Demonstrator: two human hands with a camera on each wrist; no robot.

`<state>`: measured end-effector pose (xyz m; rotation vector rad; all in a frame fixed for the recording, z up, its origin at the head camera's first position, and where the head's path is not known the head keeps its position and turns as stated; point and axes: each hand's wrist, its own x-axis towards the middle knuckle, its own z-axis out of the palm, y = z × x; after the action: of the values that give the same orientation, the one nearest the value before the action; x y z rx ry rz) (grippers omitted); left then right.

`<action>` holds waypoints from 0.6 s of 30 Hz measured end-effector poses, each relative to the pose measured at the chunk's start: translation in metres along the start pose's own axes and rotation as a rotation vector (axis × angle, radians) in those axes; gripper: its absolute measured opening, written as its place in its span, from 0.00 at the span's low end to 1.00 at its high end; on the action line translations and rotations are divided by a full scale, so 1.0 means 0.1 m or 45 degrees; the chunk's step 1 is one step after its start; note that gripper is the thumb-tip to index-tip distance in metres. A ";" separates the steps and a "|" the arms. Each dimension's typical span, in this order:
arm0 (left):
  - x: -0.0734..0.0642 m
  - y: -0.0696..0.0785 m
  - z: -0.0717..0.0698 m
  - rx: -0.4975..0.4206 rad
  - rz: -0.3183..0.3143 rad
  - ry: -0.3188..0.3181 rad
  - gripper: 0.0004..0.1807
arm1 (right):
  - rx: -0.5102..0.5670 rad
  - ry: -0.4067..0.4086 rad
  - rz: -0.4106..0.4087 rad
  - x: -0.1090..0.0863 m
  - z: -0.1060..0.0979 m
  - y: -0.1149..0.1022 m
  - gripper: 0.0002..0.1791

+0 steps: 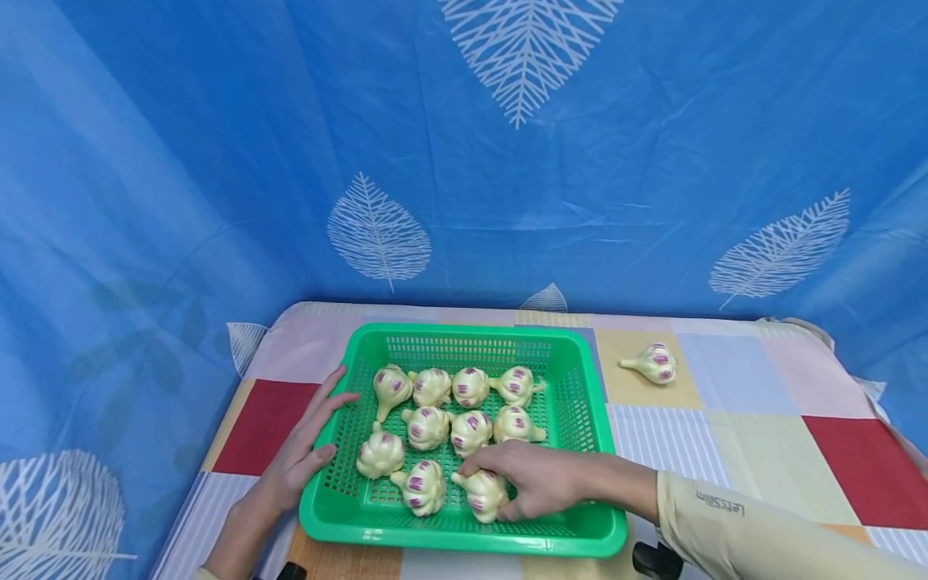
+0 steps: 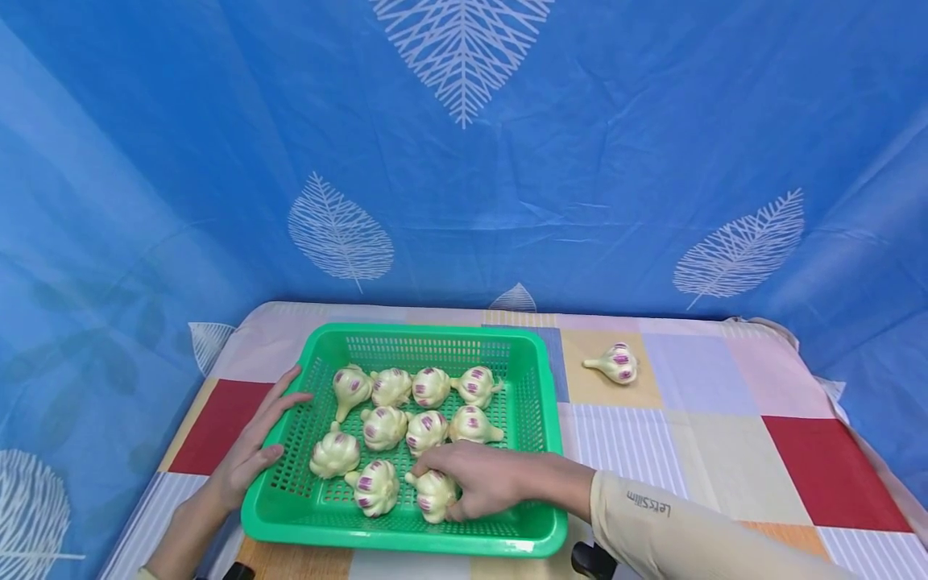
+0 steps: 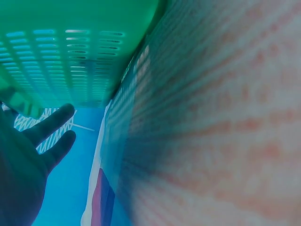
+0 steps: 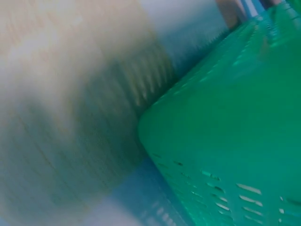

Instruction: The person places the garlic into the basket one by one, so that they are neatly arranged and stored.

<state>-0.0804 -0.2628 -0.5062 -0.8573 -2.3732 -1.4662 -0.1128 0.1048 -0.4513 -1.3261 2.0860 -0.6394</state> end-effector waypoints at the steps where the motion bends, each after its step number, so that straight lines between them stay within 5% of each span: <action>1: 0.00 0.00 0.00 0.001 0.000 0.001 0.33 | -0.008 -0.010 0.000 0.02 0.00 0.00 0.31; 18: -0.01 -0.02 0.01 0.021 -0.021 -0.001 0.32 | -0.416 0.113 -0.100 0.33 0.19 -0.13 0.39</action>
<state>-0.0806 -0.2631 -0.5093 -0.8361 -2.3950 -1.4508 -0.1028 0.0677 -0.4636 -1.5897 2.2914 -0.4059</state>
